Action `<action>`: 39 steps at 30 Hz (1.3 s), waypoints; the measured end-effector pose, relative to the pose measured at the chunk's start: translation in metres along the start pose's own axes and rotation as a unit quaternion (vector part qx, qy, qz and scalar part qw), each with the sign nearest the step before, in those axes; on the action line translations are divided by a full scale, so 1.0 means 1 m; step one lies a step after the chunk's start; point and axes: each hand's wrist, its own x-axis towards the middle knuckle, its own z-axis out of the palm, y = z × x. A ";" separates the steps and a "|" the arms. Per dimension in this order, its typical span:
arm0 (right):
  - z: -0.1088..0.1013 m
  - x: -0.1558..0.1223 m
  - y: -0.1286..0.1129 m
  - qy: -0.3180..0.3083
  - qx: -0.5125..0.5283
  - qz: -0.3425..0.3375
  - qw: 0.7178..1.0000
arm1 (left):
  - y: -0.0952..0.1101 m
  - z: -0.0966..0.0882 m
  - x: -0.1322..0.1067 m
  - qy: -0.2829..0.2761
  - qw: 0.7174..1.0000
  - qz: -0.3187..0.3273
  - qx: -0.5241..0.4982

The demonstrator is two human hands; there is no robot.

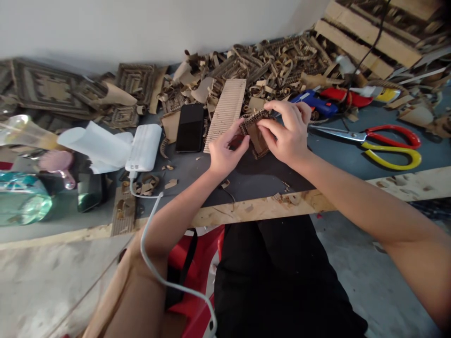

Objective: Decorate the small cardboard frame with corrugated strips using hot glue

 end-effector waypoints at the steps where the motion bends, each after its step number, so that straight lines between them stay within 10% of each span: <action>1: 0.001 0.000 0.000 0.002 -0.004 -0.002 1.000 | 0.000 0.000 0.000 0.000 1.000 0.002 -0.004; 25: 0.022 0.006 0.007 -0.012 0.005 -0.035 0.999 | -0.013 0.004 0.005 -0.033 0.980 -0.128 -0.151; 39: 0.016 0.001 0.006 0.037 -0.002 -0.027 0.999 | -0.013 0.006 0.003 -0.045 0.981 -0.094 -0.166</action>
